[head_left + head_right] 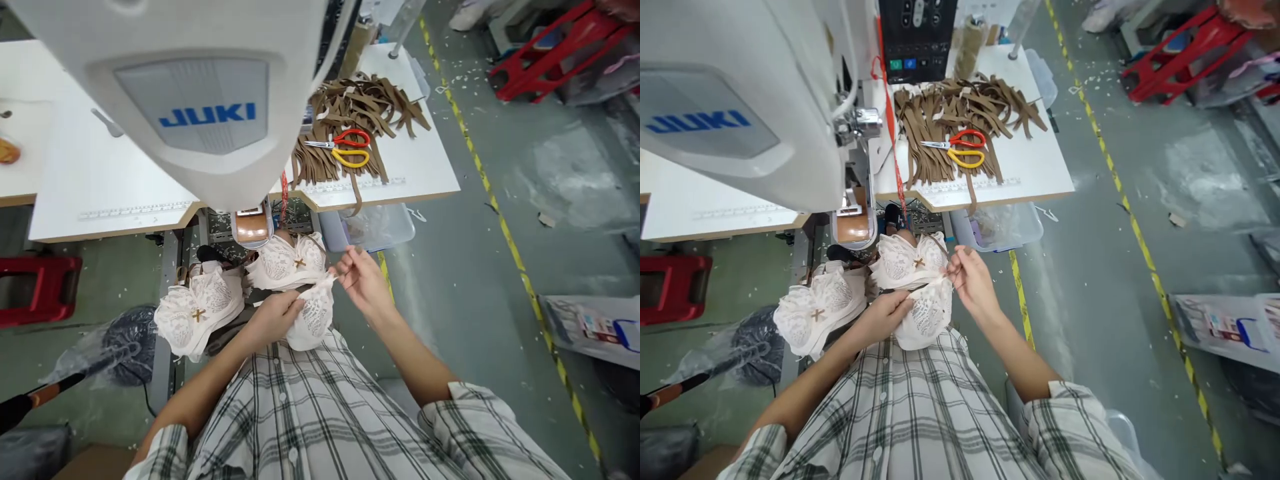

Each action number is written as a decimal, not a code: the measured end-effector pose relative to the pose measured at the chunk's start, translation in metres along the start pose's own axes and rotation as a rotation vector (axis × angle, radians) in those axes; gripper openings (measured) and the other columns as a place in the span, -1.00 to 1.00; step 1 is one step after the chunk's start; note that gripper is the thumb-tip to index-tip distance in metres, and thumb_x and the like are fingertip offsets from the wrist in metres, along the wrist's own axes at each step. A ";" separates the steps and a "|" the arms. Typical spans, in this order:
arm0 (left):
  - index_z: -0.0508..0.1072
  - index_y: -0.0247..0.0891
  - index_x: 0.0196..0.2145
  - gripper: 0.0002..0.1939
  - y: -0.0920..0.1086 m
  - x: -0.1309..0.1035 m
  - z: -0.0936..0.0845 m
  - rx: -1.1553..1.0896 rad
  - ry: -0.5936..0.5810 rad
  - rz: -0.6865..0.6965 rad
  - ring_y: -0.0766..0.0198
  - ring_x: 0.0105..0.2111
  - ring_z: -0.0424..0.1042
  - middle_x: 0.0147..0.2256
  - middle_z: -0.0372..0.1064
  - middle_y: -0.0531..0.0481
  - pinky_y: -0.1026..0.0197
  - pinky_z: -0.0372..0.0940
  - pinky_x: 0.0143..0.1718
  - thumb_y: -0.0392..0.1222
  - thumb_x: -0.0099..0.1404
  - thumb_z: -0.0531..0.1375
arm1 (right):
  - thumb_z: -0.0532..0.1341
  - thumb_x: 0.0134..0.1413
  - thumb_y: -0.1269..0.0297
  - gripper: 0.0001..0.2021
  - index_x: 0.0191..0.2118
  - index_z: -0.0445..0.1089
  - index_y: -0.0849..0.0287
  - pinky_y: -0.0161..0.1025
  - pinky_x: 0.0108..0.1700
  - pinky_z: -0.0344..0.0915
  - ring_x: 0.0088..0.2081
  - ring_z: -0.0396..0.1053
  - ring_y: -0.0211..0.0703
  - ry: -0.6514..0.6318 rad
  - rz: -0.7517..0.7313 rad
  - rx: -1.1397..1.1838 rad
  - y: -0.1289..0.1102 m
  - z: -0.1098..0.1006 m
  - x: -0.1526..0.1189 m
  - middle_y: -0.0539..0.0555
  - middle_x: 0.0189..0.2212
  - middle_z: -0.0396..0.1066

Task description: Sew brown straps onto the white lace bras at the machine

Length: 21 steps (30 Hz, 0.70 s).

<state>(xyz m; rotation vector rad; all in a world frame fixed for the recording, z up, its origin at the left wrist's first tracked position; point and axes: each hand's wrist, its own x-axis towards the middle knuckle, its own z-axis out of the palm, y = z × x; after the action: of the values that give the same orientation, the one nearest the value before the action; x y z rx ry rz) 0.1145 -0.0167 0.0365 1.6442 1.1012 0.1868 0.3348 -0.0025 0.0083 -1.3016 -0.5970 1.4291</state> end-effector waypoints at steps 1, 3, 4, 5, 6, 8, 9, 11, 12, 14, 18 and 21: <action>0.19 -0.19 -0.47 -0.67 -0.001 0.001 0.001 -0.024 0.023 -0.002 0.29 -0.47 0.21 -0.52 0.18 0.11 0.23 0.05 -0.42 -0.03 0.43 -0.04 | 0.29 0.11 0.00 -0.71 -0.15 0.32 0.01 -0.24 -0.15 0.41 -0.36 0.36 -0.29 0.032 0.044 0.096 -0.002 -0.006 0.003 -0.10 -0.39 0.36; 0.19 -0.20 -0.46 -0.67 0.000 0.004 0.002 -0.047 0.068 -0.011 0.30 -0.47 0.20 -0.52 0.17 0.12 0.24 0.06 -0.41 -0.03 0.43 -0.03 | 0.32 0.05 -0.05 -0.67 -0.16 0.38 0.04 -0.24 -0.13 0.41 -0.26 0.41 -0.25 -0.069 0.217 0.107 0.003 -0.013 0.002 -0.03 -0.30 0.44; 0.21 -0.20 -0.45 -0.68 0.001 0.005 0.004 -0.052 0.080 -0.012 0.30 -0.47 0.20 -0.52 0.17 0.12 0.24 0.06 -0.41 -0.04 0.44 -0.03 | 0.33 0.02 -0.08 -0.63 -0.18 0.41 0.08 -0.23 -0.16 0.41 -0.24 0.43 -0.21 -0.159 0.327 0.072 0.008 -0.013 -0.002 0.02 -0.27 0.48; 0.22 -0.20 -0.44 -0.69 0.002 0.006 0.005 -0.058 0.079 -0.006 0.30 -0.46 0.21 -0.51 0.19 0.12 0.25 0.07 -0.40 -0.04 0.44 -0.03 | 0.35 -0.01 -0.10 -0.59 -0.20 0.44 0.12 -0.23 -0.19 0.40 -0.24 0.44 -0.18 -0.247 0.424 0.034 0.013 -0.011 -0.006 0.06 -0.26 0.50; 0.25 -0.21 -0.42 -0.69 0.003 0.007 0.006 -0.064 0.065 0.005 0.30 -0.46 0.22 -0.50 0.21 0.12 0.25 0.07 -0.40 -0.05 0.44 -0.03 | 0.37 -0.05 -0.11 -0.57 -0.20 0.46 0.14 -0.24 -0.21 0.39 -0.25 0.44 -0.17 -0.313 0.488 0.009 0.019 -0.007 -0.011 0.08 -0.27 0.52; 0.29 -0.22 -0.38 -0.71 0.006 0.007 0.008 -0.077 0.014 0.030 0.31 -0.45 0.24 -0.48 0.26 0.11 0.25 0.08 -0.39 -0.06 0.44 -0.03 | 0.42 -0.11 -0.07 -0.55 -0.18 0.49 0.16 -0.27 -0.24 0.36 -0.31 0.43 -0.19 -0.335 0.504 0.028 0.026 0.002 -0.018 0.06 -0.32 0.52; 0.31 -0.23 -0.37 -0.72 0.007 0.007 0.008 -0.076 -0.008 0.037 0.31 -0.45 0.24 -0.47 0.28 0.10 0.26 0.08 -0.39 -0.06 0.44 -0.03 | 0.44 -0.12 -0.04 -0.55 -0.17 0.49 0.17 -0.30 -0.27 0.34 -0.35 0.41 -0.23 -0.297 0.478 0.065 0.027 0.007 -0.020 0.02 -0.37 0.51; 0.33 -0.23 -0.35 -0.72 0.007 0.006 0.007 -0.056 -0.033 0.028 0.31 -0.46 0.24 -0.47 0.29 0.10 0.26 0.07 -0.40 -0.06 0.44 -0.02 | 0.44 -0.11 -0.04 -0.58 -0.21 0.50 0.17 -0.35 -0.34 0.30 -0.44 0.36 -0.31 -0.205 0.419 0.141 0.024 0.013 -0.018 -0.05 -0.47 0.46; 0.33 -0.23 -0.35 -0.71 0.006 0.005 0.006 -0.038 -0.034 0.017 0.31 -0.46 0.24 -0.47 0.30 0.10 0.26 0.06 -0.41 -0.05 0.44 -0.02 | 0.43 -0.10 -0.04 -0.59 -0.24 0.50 0.18 -0.36 -0.36 0.29 -0.47 0.34 -0.33 -0.165 0.389 0.176 0.019 0.013 -0.016 -0.06 -0.49 0.44; 0.32 -0.23 -0.38 -0.68 0.002 0.002 0.002 0.009 -0.042 0.001 0.30 -0.46 0.24 -0.48 0.29 0.10 0.25 0.05 -0.41 -0.03 0.45 -0.02 | 0.42 -0.07 -0.01 -0.64 -0.29 0.49 0.19 -0.38 -0.38 0.30 -0.46 0.34 -0.36 -0.114 0.327 0.241 0.008 0.010 -0.009 -0.07 -0.49 0.43; 0.32 -0.22 -0.39 -0.67 -0.013 -0.007 -0.013 0.098 -0.137 0.005 0.28 -0.44 0.28 -0.46 0.32 0.08 0.25 0.06 -0.40 -0.02 0.45 -0.04 | 0.41 0.00 0.19 -0.78 -0.32 0.41 0.17 -0.37 -0.26 0.41 -0.48 0.34 -0.42 -0.126 0.350 0.491 -0.021 -0.010 0.004 -0.17 -0.55 0.32; 0.38 -0.21 -0.34 -0.67 -0.032 -0.017 -0.030 0.167 -0.174 -0.003 0.23 -0.37 0.35 -0.40 0.38 0.03 0.24 0.12 -0.36 -0.04 0.45 -0.06 | 0.35 0.11 0.28 -0.85 -0.31 0.35 0.14 -0.31 -0.15 0.47 -0.60 0.23 -0.48 -0.102 0.411 0.614 -0.041 -0.035 0.015 -0.26 -0.66 0.13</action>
<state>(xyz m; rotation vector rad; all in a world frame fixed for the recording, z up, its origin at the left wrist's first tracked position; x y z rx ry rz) 0.0688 -0.0091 0.0290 1.7705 1.0079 -0.0504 0.3842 0.0145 0.0285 -0.8834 0.0709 1.8327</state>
